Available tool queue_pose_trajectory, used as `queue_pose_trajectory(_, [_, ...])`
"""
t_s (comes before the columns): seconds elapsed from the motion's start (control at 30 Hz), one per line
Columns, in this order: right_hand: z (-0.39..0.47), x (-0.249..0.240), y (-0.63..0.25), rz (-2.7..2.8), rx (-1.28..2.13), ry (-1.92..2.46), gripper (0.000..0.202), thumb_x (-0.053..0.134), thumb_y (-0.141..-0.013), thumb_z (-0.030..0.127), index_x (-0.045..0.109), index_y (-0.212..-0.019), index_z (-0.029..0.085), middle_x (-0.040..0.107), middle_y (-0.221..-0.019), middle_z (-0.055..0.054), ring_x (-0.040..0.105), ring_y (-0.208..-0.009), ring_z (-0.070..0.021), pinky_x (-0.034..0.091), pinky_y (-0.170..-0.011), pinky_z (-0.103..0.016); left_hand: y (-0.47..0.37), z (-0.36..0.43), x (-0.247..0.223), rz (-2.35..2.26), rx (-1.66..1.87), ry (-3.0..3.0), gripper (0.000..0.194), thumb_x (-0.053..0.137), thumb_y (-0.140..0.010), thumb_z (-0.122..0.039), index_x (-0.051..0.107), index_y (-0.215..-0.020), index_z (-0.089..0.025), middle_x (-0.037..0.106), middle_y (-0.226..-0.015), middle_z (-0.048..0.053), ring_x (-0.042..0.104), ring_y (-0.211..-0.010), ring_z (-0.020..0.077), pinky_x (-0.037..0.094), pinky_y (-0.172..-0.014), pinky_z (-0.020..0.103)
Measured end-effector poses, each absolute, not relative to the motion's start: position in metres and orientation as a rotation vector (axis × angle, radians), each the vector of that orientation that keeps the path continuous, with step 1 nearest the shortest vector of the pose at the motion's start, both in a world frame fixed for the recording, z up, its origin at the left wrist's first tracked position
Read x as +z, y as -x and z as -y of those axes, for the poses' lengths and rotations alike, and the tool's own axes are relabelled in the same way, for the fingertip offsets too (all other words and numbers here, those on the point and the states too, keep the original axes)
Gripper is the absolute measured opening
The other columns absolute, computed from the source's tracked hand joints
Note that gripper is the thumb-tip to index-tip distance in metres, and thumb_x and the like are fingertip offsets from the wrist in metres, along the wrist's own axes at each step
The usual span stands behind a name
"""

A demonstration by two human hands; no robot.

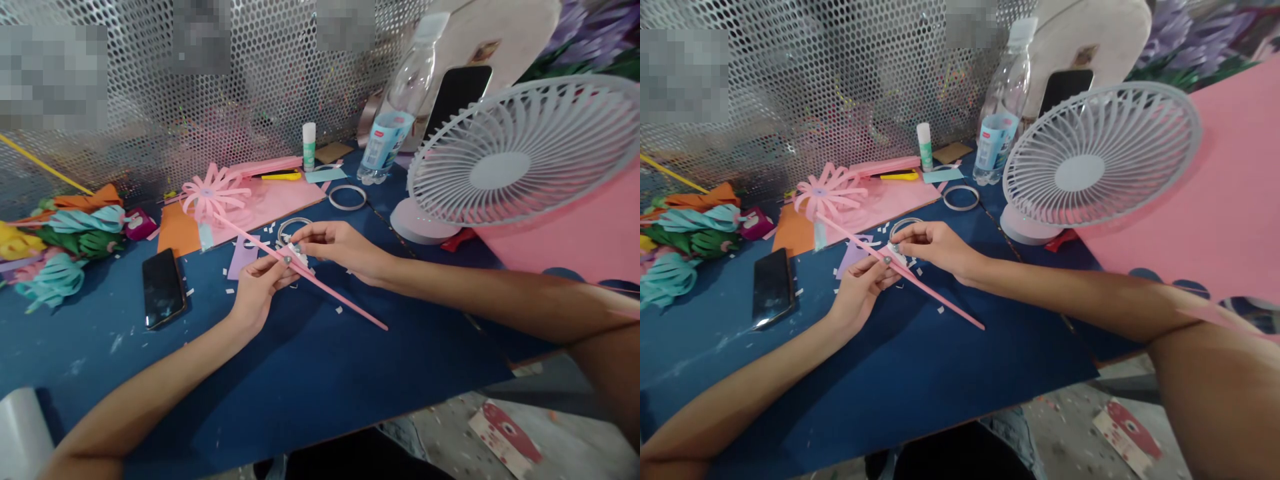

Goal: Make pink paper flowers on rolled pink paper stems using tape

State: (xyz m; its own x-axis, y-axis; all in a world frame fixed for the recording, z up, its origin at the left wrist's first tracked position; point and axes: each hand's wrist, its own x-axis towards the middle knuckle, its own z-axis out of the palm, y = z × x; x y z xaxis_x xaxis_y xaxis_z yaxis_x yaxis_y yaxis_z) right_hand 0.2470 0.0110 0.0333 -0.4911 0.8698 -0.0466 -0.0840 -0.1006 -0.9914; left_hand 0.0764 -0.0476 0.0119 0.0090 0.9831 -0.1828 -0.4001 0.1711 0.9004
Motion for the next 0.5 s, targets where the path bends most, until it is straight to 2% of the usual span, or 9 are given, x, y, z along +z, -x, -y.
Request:
queue_pose_trajectory(0.2, [-0.0093, 0.0402, -0.2482, 1.435, 1.593, 0.835, 0.021, 0.075, -0.071, 0.026, 0.067, -0.087, 0.015, 0.065, -0.085, -0.001, 0.057, -0.072, -0.009, 0.045, -0.068, -0.023, -0.0767, 0.0467, 0.0101, -1.001, 1.28, -0.74, 0.022, 0.086, -0.063, -0.031, 0.075, -0.075, -0.016, 0.074, -0.073, 0.003, 0.071, -0.069, 0.0156, 0.06, -0.079, 0.032])
queue_pose_trajectory(0.37, [-0.0049, 0.0393, -0.2469, 1.467, 1.624, 0.848, 0.024, 0.074, -0.07, 0.023, 0.061, -0.09, 0.016, 0.059, -0.07, 0.004, 0.053, -0.065, -0.0084, 0.043, -0.065, -0.024, -0.0775, 0.047, 0.0108, -1.004, 1.274, -0.751, 0.025, 0.086, -0.063, -0.031, 0.075, -0.078, -0.015, 0.074, -0.074, 0.003, 0.071, -0.07, 0.016, 0.06, -0.08, 0.032])
queue_pose_trajectory(0.5, [-0.007, 0.0357, -0.2455, 1.45, 1.679, 0.87, 0.026, 0.073, -0.07, 0.022, 0.06, -0.091, 0.015, 0.058, -0.067, 0.005, 0.052, -0.061, -0.0078, 0.041, -0.063, -0.023, -0.0774, 0.0473, 0.0115, -0.997, 1.267, -0.757, 0.026, 0.087, -0.063, -0.032, 0.076, -0.079, -0.016, 0.074, -0.075, 0.003, 0.071, -0.07, 0.0155, 0.06, -0.078, 0.03])
